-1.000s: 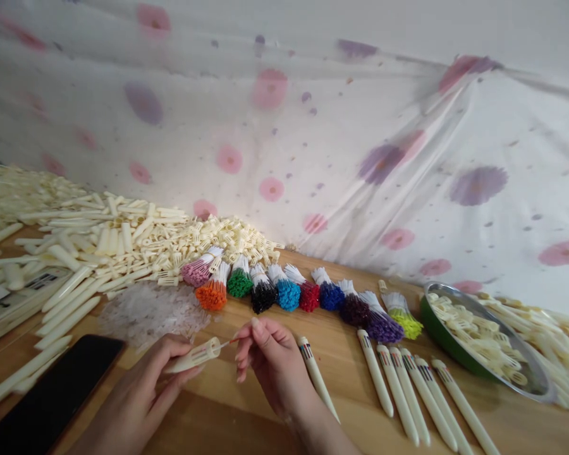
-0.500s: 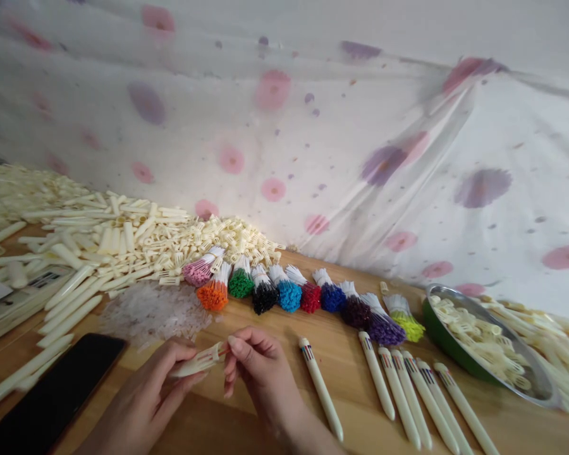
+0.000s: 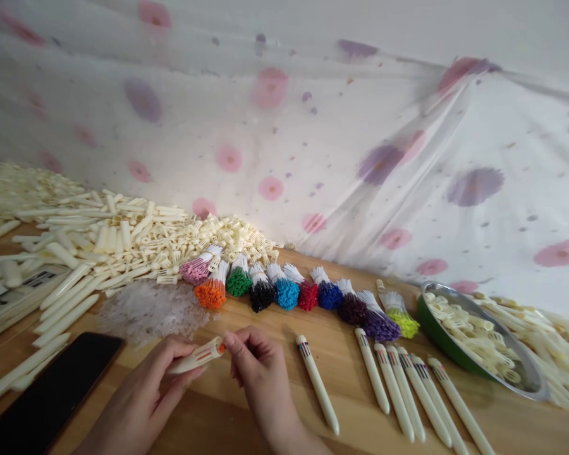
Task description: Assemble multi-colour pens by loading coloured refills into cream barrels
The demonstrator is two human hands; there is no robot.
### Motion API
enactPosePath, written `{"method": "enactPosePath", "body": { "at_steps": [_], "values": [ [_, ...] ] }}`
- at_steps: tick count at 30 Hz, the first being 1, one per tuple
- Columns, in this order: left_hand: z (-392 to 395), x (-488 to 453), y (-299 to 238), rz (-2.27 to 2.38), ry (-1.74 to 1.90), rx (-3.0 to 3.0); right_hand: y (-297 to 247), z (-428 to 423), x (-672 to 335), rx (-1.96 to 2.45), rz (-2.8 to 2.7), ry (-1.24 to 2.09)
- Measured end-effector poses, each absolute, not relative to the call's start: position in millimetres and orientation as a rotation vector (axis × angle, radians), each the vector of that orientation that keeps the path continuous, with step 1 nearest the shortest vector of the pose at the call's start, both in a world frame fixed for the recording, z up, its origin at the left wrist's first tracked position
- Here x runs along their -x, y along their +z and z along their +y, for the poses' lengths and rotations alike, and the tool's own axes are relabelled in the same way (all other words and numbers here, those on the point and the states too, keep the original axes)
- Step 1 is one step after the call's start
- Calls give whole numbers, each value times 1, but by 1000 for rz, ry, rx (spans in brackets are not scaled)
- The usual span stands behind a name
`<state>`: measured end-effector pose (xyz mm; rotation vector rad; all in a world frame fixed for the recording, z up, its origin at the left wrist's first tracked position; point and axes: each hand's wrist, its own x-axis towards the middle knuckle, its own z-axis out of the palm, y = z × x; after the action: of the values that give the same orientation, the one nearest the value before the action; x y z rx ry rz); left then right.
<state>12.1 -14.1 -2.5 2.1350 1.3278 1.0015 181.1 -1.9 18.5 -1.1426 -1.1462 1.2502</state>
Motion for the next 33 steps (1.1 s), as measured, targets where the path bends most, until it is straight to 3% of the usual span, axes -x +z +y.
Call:
{"method": "enactPosePath", "body": {
  "at_steps": [19, 27, 33],
  "values": [
    [-15, -6, 1, 974, 915, -1818, 74, -21, -215, 823, -2125, 445],
    [-18, -11, 4, 954, 941, -1807, 72, -20, -214, 841, -2128, 408],
    [-20, -13, 4, 1044, 1036, -1868, 64, -21, -209, 977, -1991, 642]
  ]
}}
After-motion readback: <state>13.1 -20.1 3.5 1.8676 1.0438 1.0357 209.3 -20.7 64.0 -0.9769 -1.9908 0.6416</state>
